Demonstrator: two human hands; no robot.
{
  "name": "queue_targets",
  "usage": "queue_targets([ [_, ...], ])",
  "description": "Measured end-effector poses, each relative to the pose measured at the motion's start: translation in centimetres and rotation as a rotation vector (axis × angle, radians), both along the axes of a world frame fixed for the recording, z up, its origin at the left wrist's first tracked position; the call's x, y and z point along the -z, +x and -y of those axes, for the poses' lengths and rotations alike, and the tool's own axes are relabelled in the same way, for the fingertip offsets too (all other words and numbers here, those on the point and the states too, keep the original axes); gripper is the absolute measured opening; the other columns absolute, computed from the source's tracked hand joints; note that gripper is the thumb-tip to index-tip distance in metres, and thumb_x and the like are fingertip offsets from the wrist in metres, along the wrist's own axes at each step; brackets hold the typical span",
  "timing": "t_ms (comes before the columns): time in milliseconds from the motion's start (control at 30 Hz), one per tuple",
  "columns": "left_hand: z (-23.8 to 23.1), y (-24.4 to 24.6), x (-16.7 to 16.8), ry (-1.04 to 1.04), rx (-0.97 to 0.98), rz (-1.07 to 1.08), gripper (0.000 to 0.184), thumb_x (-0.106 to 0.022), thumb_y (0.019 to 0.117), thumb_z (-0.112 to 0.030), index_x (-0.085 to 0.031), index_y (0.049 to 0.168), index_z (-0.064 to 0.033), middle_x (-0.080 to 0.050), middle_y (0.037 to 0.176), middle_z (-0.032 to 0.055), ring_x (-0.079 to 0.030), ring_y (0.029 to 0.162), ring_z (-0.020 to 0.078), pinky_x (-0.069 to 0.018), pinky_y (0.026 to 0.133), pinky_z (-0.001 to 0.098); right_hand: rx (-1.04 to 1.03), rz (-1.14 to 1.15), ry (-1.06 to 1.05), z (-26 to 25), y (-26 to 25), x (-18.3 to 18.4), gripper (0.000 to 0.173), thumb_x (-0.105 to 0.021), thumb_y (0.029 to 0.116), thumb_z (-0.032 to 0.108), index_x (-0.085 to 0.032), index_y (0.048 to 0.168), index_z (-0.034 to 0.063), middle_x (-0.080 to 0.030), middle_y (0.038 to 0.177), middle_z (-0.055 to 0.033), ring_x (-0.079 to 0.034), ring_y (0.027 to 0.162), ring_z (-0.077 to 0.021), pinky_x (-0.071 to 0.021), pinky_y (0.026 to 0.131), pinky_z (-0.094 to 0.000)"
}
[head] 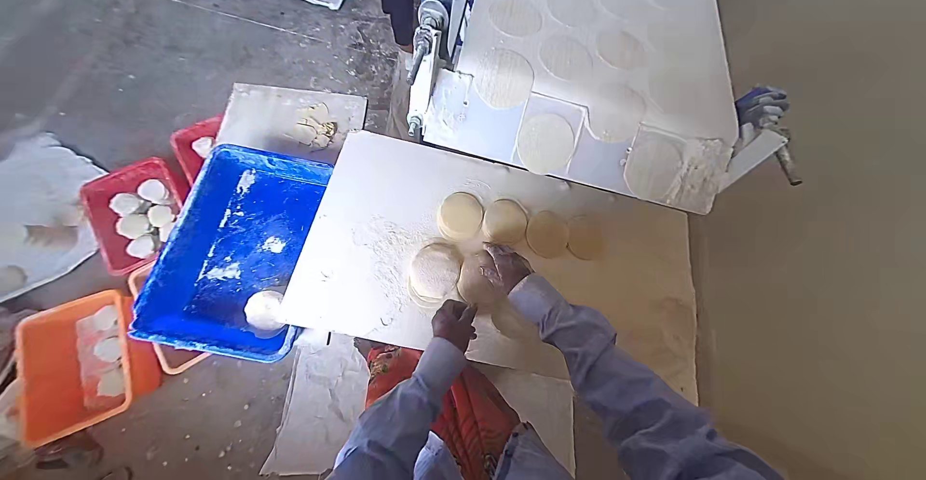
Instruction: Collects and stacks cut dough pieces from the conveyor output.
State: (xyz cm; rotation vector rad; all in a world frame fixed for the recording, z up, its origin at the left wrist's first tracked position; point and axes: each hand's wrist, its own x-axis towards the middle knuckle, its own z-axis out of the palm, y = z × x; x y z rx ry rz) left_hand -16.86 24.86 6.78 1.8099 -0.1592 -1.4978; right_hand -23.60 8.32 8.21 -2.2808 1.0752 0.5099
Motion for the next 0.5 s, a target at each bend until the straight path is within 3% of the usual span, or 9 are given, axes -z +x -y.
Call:
queue_targets([
  [100,2.2,-0.8,0.7,0.107,0.052,0.15,0.033,-0.058,0.1056,-0.02,-0.057,0.127,0.0061,-0.064,0.118,0.0265,-0.071,0.097,0.035,-0.0593,0.086,0.0488,-0.129,-0.08,0.006,0.3,1.2,0.1,0.063,-0.065,0.1011,0.031,-0.045,0.153,0.0016,-0.047,0.154,-0.0227,-0.046,0.143,-0.0376,-0.0391,0.116,-0.0534],
  [167,2.7,-1.1,0.8,0.155,0.062,0.192,0.032,-0.056,0.1058,-0.017,-0.056,0.128,0.0059,-0.064,0.121,0.0268,-0.071,0.1,0.0349,-0.0592,0.088,0.0483,-0.129,-0.117,0.025,0.6,1.5,0.2,0.064,-0.071,0.0964,0.034,-0.051,0.147,0.0016,-0.053,0.147,-0.0237,-0.052,0.136,-0.0387,-0.043,0.111,-0.0556],
  [300,2.7,-1.6,1.1,0.162,-0.003,0.199,0.031,-0.057,0.1047,-0.014,-0.055,0.128,0.0054,-0.064,0.119,0.0264,-0.073,0.095,0.0332,-0.0615,0.084,0.0468,-0.127,-0.169,0.154,2.8,2.1,0.9,0.064,-0.084,0.0852,0.038,-0.063,0.136,0.0038,-0.064,0.134,-0.0234,-0.059,0.128,-0.0388,-0.0442,0.109,-0.0595],
  [400,1.9,-1.6,1.6,0.14,-0.055,0.21,0.031,-0.06,0.1029,-0.012,-0.055,0.129,0.0044,-0.066,0.115,0.0247,-0.073,0.088,0.0318,-0.0622,0.079,0.0457,-0.175,-0.223,0.221,3.0,2.4,0.9,0.07,-0.088,0.0817,0.037,-0.062,0.139,0.0059,-0.062,0.137,-0.0239,-0.056,0.133,-0.039,-0.0401,0.113,-0.058],
  [500,-0.3,-1.1,2.2,0.134,-0.066,0.257,0.031,-0.059,0.1023,-0.014,-0.057,0.129,0.0015,-0.067,0.115,0.0221,-0.072,0.087,0.0314,-0.0604,0.078,0.0471,-0.228,-0.218,0.114,1.8,2.0,-0.2,0.071,-0.089,0.0791,0.039,-0.063,0.135,0.0033,-0.061,0.137,-0.0236,-0.055,0.133,-0.039,-0.0419,0.11,-0.0585],
])
